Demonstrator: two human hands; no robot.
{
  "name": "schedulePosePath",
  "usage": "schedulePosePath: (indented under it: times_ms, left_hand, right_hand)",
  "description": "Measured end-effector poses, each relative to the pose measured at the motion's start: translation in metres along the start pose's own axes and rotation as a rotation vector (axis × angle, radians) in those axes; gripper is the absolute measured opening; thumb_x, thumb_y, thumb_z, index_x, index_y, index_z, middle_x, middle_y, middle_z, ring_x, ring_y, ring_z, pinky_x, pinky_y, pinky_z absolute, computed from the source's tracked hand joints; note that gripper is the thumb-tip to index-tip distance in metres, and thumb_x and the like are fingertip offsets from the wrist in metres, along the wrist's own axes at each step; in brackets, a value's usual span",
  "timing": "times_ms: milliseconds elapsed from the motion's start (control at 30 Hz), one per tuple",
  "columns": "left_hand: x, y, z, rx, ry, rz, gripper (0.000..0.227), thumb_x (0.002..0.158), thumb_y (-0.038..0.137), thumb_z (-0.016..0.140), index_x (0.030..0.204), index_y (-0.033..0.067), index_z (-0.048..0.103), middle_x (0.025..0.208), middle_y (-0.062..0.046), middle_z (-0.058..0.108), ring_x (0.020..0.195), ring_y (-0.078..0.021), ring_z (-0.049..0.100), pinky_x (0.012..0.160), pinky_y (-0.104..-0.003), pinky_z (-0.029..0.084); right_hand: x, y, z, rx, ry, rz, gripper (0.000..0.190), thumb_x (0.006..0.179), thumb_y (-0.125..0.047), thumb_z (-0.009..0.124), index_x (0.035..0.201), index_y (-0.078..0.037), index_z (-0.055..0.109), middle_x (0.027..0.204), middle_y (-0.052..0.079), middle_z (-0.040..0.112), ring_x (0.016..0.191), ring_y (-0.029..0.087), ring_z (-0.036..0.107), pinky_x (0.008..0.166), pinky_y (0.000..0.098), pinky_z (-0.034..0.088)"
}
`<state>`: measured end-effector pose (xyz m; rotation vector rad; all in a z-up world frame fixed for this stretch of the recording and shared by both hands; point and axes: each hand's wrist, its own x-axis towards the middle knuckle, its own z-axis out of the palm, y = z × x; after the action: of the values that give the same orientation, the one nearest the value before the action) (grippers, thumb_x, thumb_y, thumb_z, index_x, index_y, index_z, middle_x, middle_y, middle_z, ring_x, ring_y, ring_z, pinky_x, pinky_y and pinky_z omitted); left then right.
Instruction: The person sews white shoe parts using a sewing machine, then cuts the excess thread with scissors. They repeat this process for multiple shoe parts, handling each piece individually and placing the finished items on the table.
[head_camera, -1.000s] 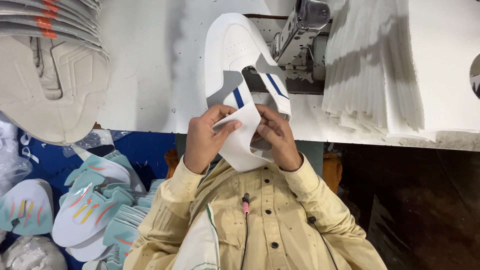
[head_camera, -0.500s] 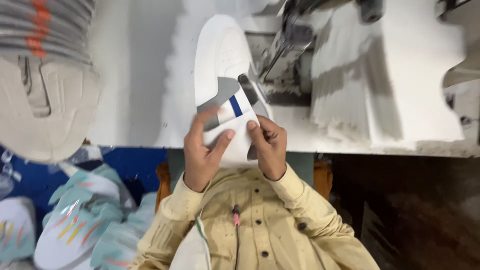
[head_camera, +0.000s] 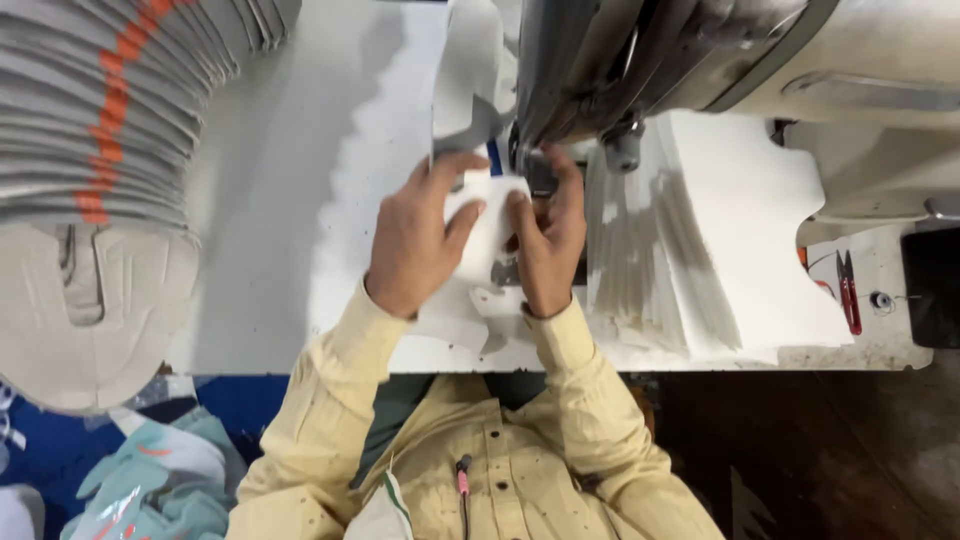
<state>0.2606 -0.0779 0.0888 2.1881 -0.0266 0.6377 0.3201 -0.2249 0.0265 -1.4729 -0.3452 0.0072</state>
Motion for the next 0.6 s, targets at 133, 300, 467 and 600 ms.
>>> schedulePosePath:
  times_ms: [133, 300, 467, 600]
  left_hand:
    - [0.01, -0.011, 0.006, -0.021, -0.029, 0.007, 0.034, 0.089, 0.007, 0.076, 0.12, 0.0074, 0.063, 0.116, -0.013, 0.071, 0.103, -0.0368, 0.071, 0.083, -0.043, 0.056]
    - [0.017, -0.017, 0.003, -0.048, -0.056, 0.026, 0.032, 0.089, 0.008, 0.077, 0.117, 0.0052, 0.061, 0.115, -0.012, 0.071, 0.105, -0.0363, 0.069, 0.086, -0.042, 0.054]
    - [0.012, -0.022, 0.002, -0.077, -0.079, -0.035, 0.033, 0.09, 0.013, 0.078, 0.116, 0.0039, 0.059, 0.111, -0.011, 0.072, 0.101, -0.0364, 0.069, 0.084, -0.041, 0.053]
    - [0.009, -0.043, 0.01, -0.198, -0.162, -0.122, 0.031, 0.092, 0.019, 0.079, 0.115, 0.0054, 0.062, 0.111, -0.008, 0.074, 0.091, -0.0312, 0.069, 0.086, -0.038, 0.054]
  right_hand:
    - [0.002, 0.008, -0.001, -0.015, 0.046, -0.042, 0.052, 0.104, -0.007, 0.063, 0.151, 0.002, 0.041, 0.094, 0.003, 0.068, 0.067, 0.005, 0.057, 0.054, 0.0231, 0.045]
    - [0.007, 0.005, -0.002, 0.043, 0.081, -0.018, 0.05, 0.105, -0.005, 0.061, 0.15, 0.003, 0.041, 0.092, 0.003, 0.064, 0.064, 0.004, 0.053, 0.053, 0.0224, 0.043]
    - [-0.018, -0.075, -0.053, -0.372, -0.224, 0.045, 0.061, 0.101, -0.013, 0.063, 0.154, -0.005, 0.034, 0.089, 0.011, 0.078, 0.073, 0.011, 0.075, 0.064, 0.0218, 0.058]
    - [-0.015, -0.106, -0.213, -0.37, -0.161, -0.157, 0.023, 0.112, -0.024, 0.052, 0.117, -0.003, 0.059, 0.108, 0.013, 0.07, 0.091, 0.021, 0.071, 0.083, 0.0373, 0.056]
